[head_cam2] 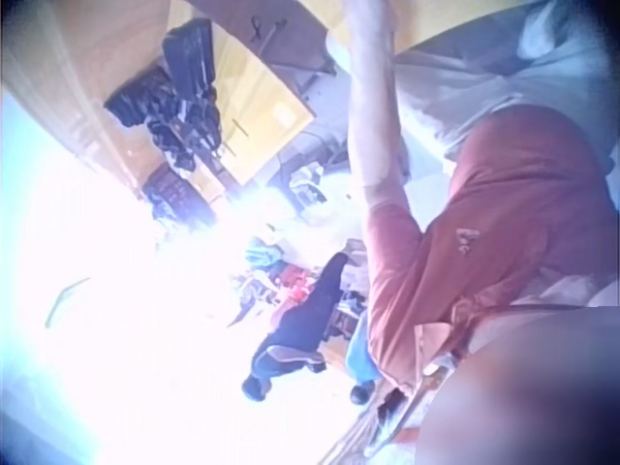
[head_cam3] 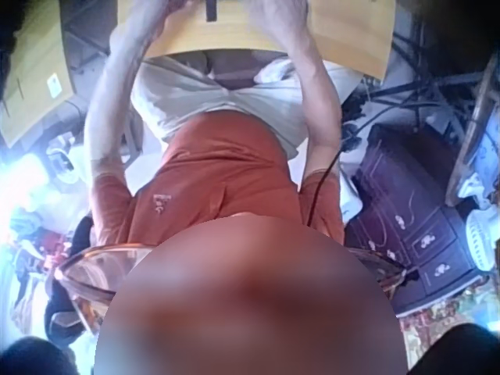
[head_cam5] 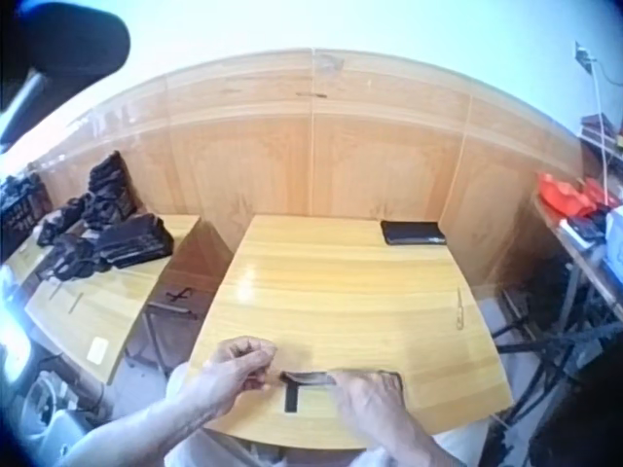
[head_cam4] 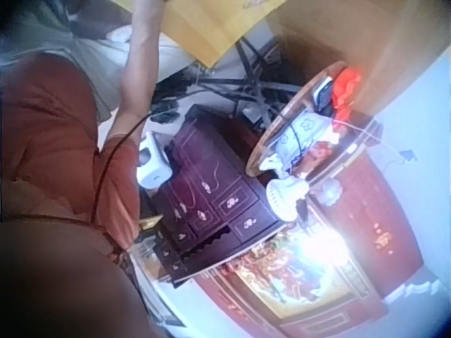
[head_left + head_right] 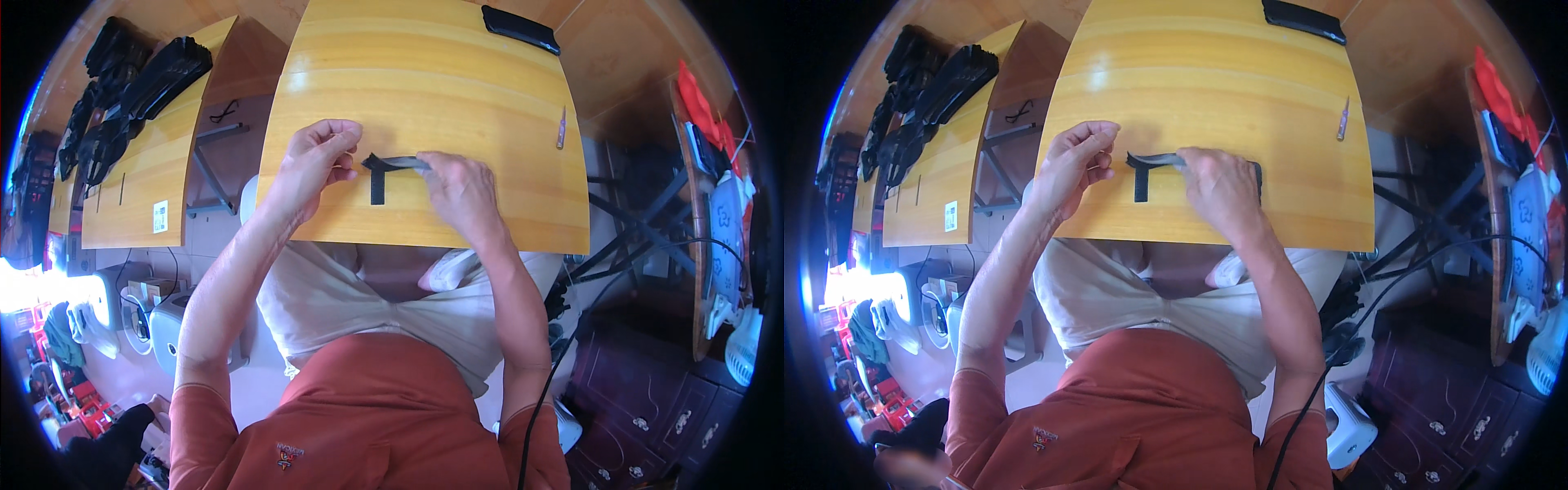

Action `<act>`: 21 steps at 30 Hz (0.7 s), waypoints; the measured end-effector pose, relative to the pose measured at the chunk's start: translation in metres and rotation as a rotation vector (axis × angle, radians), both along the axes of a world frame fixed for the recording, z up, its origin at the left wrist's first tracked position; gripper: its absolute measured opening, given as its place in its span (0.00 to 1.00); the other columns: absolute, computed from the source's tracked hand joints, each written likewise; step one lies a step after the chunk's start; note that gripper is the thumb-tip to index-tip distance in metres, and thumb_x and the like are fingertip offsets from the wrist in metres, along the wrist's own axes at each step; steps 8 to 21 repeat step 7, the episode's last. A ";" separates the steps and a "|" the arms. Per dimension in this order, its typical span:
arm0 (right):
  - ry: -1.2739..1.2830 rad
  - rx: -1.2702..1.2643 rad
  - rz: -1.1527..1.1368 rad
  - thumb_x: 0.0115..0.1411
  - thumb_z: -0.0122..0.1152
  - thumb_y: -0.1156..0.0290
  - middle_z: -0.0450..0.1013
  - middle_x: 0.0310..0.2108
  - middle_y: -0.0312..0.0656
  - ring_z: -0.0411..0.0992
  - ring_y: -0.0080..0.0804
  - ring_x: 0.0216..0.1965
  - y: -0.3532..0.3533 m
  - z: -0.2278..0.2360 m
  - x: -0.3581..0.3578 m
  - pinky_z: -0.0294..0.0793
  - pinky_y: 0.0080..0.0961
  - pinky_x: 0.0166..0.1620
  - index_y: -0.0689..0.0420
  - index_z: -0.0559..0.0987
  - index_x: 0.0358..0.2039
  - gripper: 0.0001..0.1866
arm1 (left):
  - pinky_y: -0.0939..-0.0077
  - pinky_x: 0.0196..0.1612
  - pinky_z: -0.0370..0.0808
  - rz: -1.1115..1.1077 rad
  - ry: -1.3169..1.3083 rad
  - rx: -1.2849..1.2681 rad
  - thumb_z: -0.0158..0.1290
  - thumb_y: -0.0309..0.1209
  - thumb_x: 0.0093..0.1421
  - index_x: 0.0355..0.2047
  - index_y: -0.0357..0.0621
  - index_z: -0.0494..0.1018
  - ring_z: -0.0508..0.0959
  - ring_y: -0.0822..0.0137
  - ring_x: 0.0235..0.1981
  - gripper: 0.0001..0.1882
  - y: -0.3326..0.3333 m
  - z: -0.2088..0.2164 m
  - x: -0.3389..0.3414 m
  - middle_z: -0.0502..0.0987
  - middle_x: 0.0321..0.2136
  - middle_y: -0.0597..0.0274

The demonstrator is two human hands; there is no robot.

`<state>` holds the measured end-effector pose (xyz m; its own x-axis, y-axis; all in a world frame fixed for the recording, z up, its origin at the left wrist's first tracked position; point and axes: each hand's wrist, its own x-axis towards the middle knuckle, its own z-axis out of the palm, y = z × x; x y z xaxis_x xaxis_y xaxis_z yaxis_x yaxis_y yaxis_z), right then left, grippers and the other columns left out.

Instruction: The person is stacking black velcro straps one by one on top of each other on a table.

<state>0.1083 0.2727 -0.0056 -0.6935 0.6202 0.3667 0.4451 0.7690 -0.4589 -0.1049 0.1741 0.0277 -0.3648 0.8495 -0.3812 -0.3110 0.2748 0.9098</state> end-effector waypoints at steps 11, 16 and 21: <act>0.918 -1.087 -0.138 0.67 0.65 0.55 0.83 0.35 0.58 0.84 0.54 0.34 0.068 0.057 0.020 0.86 0.47 0.36 0.61 0.79 0.47 0.21 | 0.79 0.36 0.78 -0.046 0.077 -0.029 0.61 0.38 0.67 0.45 0.43 0.78 0.76 0.79 0.31 0.14 -0.033 -0.026 -0.005 0.76 0.31 0.73; 0.918 -1.087 -0.138 0.67 0.65 0.55 0.83 0.35 0.58 0.84 0.54 0.34 0.068 0.057 0.020 0.86 0.47 0.36 0.61 0.79 0.47 0.21 | 0.79 0.36 0.78 -0.046 0.077 -0.029 0.61 0.38 0.67 0.45 0.43 0.78 0.76 0.79 0.31 0.14 -0.033 -0.026 -0.005 0.76 0.31 0.73; 0.918 -1.087 -0.138 0.67 0.65 0.55 0.83 0.35 0.58 0.84 0.54 0.34 0.068 0.057 0.020 0.86 0.47 0.36 0.61 0.79 0.47 0.21 | 0.79 0.36 0.78 -0.046 0.077 -0.029 0.61 0.38 0.67 0.45 0.43 0.78 0.76 0.79 0.31 0.14 -0.033 -0.026 -0.005 0.76 0.31 0.73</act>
